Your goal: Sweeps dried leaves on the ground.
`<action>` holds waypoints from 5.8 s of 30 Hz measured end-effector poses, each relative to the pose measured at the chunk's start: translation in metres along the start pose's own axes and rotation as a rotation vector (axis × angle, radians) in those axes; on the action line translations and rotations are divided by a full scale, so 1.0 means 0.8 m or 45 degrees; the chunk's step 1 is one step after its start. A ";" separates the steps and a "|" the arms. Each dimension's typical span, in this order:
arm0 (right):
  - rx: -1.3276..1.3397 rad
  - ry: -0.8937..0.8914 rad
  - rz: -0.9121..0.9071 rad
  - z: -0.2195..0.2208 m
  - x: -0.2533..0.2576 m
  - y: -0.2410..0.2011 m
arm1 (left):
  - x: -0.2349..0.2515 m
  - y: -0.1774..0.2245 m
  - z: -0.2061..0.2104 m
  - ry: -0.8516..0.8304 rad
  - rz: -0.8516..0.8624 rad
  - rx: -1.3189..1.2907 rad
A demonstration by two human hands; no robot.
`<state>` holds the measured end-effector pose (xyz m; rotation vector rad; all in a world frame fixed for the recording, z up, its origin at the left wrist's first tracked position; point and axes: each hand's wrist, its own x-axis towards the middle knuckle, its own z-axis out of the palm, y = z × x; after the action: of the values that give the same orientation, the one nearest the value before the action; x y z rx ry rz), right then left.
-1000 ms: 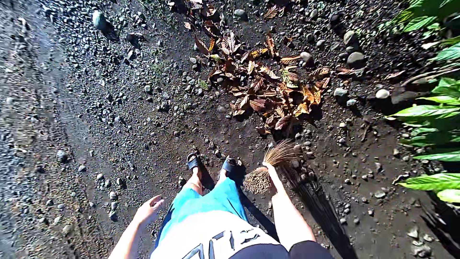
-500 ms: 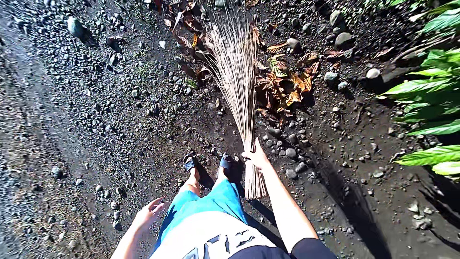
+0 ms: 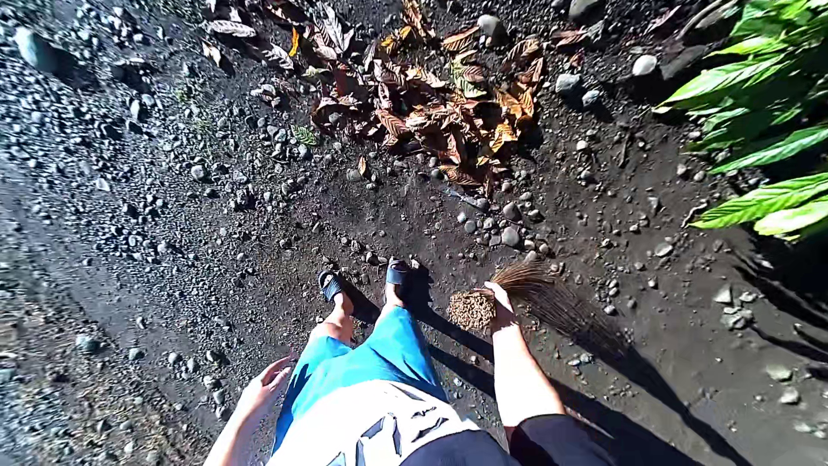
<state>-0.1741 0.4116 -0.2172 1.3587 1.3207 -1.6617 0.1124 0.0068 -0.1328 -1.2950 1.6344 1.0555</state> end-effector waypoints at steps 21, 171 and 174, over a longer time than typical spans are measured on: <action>0.328 0.240 0.155 -0.162 -0.038 0.076 | 0.036 0.042 -0.006 -0.051 -0.036 0.254; -0.624 -0.879 0.102 0.264 0.149 -0.504 | 0.211 0.595 0.064 -0.086 0.016 0.054; -0.598 -0.519 -0.044 0.161 0.091 -0.539 | 0.215 0.610 0.070 -0.123 0.008 0.010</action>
<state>-0.6249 0.4353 -0.1546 0.6857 1.3728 -1.4287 -0.3922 0.0681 -0.2453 -1.2157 1.5702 1.0975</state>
